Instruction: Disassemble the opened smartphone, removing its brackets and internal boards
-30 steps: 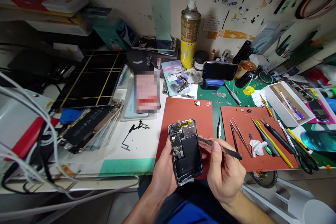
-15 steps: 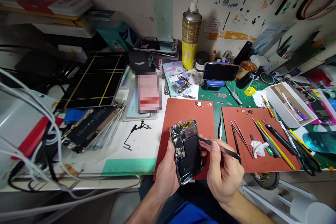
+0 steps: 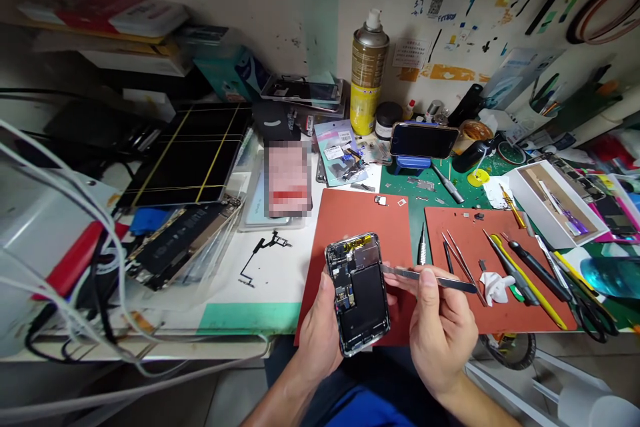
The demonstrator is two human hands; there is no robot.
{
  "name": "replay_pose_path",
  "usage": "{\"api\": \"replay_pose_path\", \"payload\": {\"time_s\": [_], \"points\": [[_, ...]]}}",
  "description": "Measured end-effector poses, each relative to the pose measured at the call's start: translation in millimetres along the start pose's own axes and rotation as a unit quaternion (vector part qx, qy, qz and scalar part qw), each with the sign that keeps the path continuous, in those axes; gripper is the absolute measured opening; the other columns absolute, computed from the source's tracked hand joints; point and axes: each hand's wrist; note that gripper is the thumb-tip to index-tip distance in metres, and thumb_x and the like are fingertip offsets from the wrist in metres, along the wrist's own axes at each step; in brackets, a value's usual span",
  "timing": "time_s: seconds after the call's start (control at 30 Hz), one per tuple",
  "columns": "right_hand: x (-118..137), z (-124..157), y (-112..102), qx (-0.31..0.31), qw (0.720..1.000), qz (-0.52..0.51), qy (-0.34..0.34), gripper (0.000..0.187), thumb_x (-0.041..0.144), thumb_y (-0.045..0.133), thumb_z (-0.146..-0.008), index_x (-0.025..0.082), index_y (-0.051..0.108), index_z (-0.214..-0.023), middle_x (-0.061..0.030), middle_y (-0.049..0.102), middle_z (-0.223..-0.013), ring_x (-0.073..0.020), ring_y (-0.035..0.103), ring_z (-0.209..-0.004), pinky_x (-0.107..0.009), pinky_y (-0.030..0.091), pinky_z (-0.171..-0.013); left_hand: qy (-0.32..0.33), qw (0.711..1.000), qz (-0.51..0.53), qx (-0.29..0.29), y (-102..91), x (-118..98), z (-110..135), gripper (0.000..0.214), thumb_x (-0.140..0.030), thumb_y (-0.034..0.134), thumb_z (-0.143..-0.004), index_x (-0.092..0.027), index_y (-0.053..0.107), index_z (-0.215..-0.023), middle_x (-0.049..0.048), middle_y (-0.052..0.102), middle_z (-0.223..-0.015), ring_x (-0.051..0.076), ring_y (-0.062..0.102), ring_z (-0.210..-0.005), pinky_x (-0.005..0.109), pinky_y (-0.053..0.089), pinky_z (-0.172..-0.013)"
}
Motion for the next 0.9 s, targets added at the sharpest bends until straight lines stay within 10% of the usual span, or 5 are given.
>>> {"api": "replay_pose_path", "payload": {"time_s": [0.9], "points": [[14,-23,5,-0.005,0.974,-0.163,0.156,0.022,0.041,0.078,-0.096,0.02,0.071,-0.098,-0.0056,0.08,-0.08,-0.0231,0.081,-0.068,-0.038,0.071,-0.07,-0.026,0.998,0.004,-0.049,-1.0,-3,1,0.061,-0.059,0.065,-0.098,-0.01,0.072,-0.136,0.0174,0.083,-0.108,0.036,0.078,-0.111,0.051,0.062,-0.101]]}}
Point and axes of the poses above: each hand's wrist, its own z-axis away from the middle knuckle, its own y-axis out of the palm, x = y × z
